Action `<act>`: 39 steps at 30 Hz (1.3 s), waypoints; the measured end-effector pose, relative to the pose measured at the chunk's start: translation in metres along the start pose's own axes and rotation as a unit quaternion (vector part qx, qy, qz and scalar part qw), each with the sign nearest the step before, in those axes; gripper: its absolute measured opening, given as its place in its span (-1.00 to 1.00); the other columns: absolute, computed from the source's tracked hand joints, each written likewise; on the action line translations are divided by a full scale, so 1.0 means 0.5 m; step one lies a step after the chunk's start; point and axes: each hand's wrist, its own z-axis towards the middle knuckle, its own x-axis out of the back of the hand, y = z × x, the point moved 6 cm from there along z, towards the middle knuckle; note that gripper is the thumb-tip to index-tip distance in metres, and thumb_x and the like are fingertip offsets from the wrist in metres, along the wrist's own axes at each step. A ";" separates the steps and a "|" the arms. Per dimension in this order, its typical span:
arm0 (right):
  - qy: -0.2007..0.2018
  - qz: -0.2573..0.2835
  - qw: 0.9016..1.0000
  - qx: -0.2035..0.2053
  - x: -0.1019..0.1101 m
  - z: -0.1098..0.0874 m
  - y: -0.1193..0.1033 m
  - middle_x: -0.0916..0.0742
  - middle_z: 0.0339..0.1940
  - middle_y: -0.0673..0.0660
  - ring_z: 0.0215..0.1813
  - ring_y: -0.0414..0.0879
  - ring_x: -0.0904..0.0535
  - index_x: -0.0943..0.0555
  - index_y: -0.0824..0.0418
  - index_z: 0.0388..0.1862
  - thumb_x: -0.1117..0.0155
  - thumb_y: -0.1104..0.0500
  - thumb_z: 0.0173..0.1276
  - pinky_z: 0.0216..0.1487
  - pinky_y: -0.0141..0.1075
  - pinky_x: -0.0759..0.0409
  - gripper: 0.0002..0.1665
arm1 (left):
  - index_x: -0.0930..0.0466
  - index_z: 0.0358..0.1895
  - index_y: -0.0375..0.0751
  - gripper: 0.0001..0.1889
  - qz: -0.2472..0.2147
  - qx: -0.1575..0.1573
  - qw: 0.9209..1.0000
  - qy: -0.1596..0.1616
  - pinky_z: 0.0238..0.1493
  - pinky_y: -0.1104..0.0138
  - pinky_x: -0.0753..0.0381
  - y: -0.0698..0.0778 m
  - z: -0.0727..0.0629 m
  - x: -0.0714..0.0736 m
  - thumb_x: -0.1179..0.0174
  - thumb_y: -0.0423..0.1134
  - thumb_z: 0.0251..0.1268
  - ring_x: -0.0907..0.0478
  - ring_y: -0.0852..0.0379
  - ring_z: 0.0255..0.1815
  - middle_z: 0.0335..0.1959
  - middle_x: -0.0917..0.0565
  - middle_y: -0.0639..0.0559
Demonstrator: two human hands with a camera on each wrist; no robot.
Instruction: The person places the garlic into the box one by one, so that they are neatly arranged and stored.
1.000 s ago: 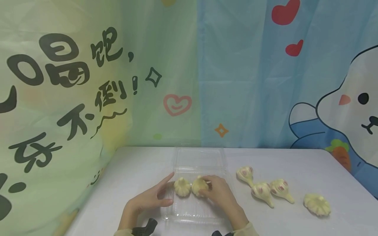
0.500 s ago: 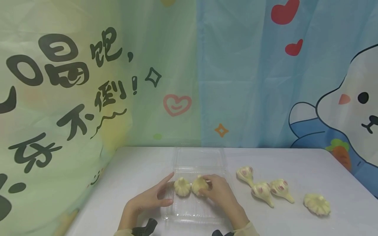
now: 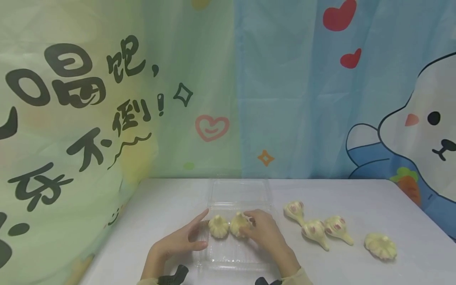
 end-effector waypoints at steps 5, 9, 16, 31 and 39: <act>0.008 -0.005 1.000 0.007 0.020 0.001 -0.008 -0.72 -0.12 0.18 -0.19 0.01 -0.66 -0.65 0.24 -0.02 -0.48 0.03 0.04 -0.17 -0.17 -0.67 -0.47 | 0.20 0.52 0.27 -0.03 0.001 -0.003 1.000 0.004 0.48 -0.16 0.10 0.000 0.003 0.004 -0.30 -0.03 0.18 0.12 -0.23 0.54 0.55 0.04 -0.18; 0.009 -0.005 1.000 0.011 0.034 -0.002 -0.007 -0.71 -0.07 0.21 -0.14 0.07 -0.69 -0.64 0.25 0.00 -0.45 0.03 0.09 -0.14 -0.15 -0.69 -0.48 | 0.21 0.52 0.30 -0.03 -0.001 0.000 1.000 0.004 0.47 -0.19 0.14 -0.012 0.005 0.002 -0.30 -0.01 0.17 0.17 -0.22 0.55 0.56 0.08 -0.14; 0.043 -0.006 0.999 0.023 0.078 -0.015 0.010 -0.71 -0.03 0.16 -0.06 0.06 -0.67 -0.63 0.19 0.04 -0.42 0.05 0.14 -0.10 -0.19 -0.70 -0.52 | 0.21 0.51 0.33 -0.03 -0.018 0.011 1.000 -0.006 0.47 -0.19 0.15 -0.022 0.002 -0.007 -0.30 -0.01 0.17 0.19 -0.24 0.55 0.55 0.09 -0.19; 0.057 0.006 0.997 -0.042 0.251 -0.049 0.094 -0.54 0.26 0.27 0.22 0.23 -0.52 -0.45 0.16 0.29 -0.19 -0.13 0.35 0.17 0.02 -0.55 -0.37 | 0.22 0.51 0.34 -0.05 -0.009 0.001 1.000 -0.002 0.49 -0.14 0.12 -0.018 0.004 -0.003 -0.28 -0.04 0.21 0.16 -0.22 0.55 0.54 0.04 -0.21; 0.116 -0.003 0.987 -0.109 0.343 -0.110 0.185 -0.46 0.30 0.40 0.27 0.33 -0.43 -0.33 0.23 0.38 -0.07 -0.25 0.38 0.16 0.09 -0.50 -0.22 | 0.23 0.52 0.31 -0.06 -0.005 -0.003 1.000 -0.004 0.49 -0.15 0.13 -0.019 0.005 -0.004 -0.27 -0.03 0.22 0.18 -0.22 0.55 0.55 0.07 -0.18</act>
